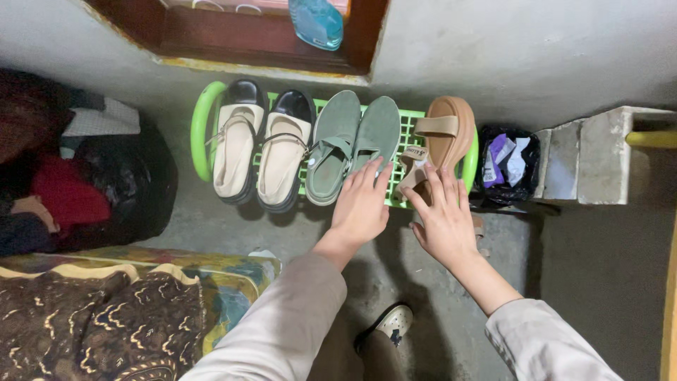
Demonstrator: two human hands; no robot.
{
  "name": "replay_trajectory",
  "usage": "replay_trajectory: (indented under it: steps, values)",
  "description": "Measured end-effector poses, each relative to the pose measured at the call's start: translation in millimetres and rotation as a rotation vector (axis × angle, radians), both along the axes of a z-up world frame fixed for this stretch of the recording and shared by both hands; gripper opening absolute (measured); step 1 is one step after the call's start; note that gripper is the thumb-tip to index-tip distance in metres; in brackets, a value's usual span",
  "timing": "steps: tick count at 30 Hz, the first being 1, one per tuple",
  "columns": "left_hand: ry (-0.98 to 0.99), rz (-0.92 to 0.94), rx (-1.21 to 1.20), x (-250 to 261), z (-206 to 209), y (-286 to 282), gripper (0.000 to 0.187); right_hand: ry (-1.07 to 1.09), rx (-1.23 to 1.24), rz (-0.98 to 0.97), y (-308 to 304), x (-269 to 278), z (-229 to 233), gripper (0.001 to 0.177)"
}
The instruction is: The person removes several pairs of shoes from a green plastic shoe rack and places them on the floor. They then detach the rack's handles and separate the rack into two grid panels, placing the components on a nearby wooden shelf.
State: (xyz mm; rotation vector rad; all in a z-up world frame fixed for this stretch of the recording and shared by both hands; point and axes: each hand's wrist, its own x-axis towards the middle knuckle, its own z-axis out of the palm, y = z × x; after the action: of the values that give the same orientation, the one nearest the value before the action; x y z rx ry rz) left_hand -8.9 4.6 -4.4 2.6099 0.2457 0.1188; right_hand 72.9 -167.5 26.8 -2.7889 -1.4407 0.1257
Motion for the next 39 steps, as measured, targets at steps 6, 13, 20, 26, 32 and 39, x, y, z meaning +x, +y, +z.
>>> replay_trajectory:
  steps: [6,13,20,26,32,39]
  values:
    - [0.043,0.016,0.014,-10,-11,1,0.080,-0.031,-0.217,-0.062,6,-12,-12,0.092]
    - [0.056,0.019,0.003,-16,-11,-3,0.079,-0.136,-0.166,-0.066,-11,-1,-38,0.083]
    - [0.033,-0.016,-0.034,-12,-13,-9,0.080,-0.154,-0.021,-0.011,-21,15,-52,0.062]
    - [0.067,-0.079,-0.030,-10,-22,-18,0.081,-0.156,-0.032,-0.101,-12,13,-54,0.069]
    - [0.141,-0.131,-0.046,-7,-29,-20,0.082,-0.147,-0.020,-0.183,-9,7,-56,0.072]
    - [0.118,-0.138,-0.031,7,-32,-18,0.086,0.003,0.147,-0.211,-15,-3,-48,0.085]
